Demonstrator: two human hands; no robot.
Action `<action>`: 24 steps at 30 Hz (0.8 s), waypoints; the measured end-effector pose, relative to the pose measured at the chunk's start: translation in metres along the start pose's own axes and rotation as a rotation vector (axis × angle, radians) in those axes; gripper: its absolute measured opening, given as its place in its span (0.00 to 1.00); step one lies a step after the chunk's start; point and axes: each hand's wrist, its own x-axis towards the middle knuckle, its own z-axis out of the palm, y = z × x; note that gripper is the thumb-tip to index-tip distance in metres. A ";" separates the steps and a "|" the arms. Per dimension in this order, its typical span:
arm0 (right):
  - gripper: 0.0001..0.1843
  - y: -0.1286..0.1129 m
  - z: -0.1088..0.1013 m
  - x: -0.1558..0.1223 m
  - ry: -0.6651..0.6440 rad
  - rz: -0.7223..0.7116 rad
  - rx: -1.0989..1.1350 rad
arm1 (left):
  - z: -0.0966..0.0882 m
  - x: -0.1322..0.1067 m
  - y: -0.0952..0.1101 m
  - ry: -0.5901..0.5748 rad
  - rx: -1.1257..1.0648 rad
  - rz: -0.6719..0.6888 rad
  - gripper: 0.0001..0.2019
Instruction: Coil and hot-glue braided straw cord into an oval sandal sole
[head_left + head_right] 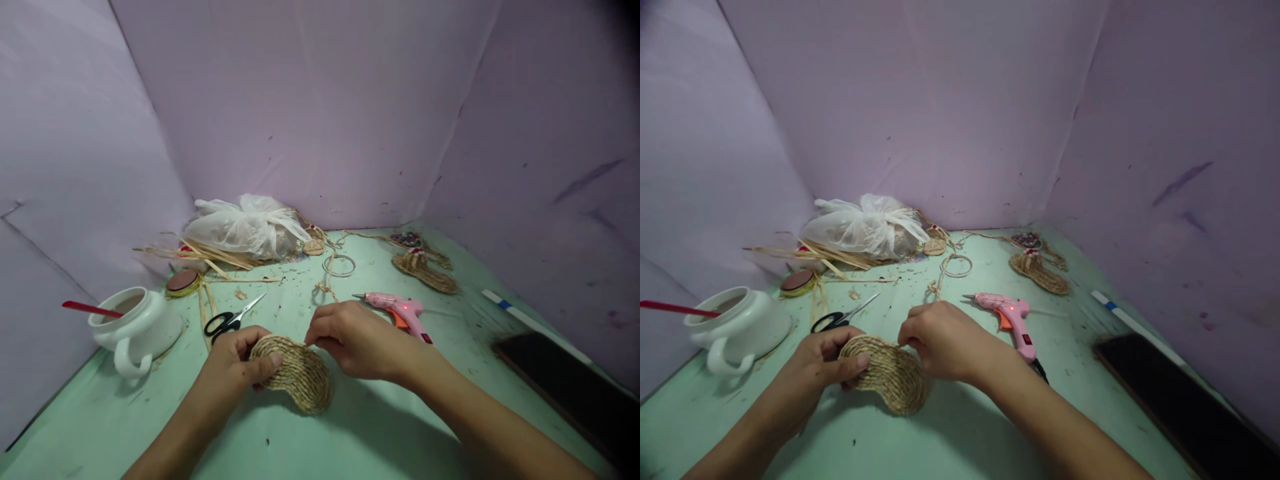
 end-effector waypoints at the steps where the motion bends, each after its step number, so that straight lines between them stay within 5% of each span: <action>1: 0.16 -0.001 0.000 0.000 0.009 0.017 -0.005 | -0.001 0.000 0.000 -0.012 -0.009 -0.008 0.11; 17: 0.17 -0.004 -0.005 -0.001 -0.028 0.047 0.015 | 0.003 0.000 -0.002 -0.018 -0.021 -0.021 0.11; 24: 0.14 -0.001 -0.005 -0.002 -0.059 0.193 0.021 | 0.004 0.000 0.000 0.028 -0.008 -0.031 0.12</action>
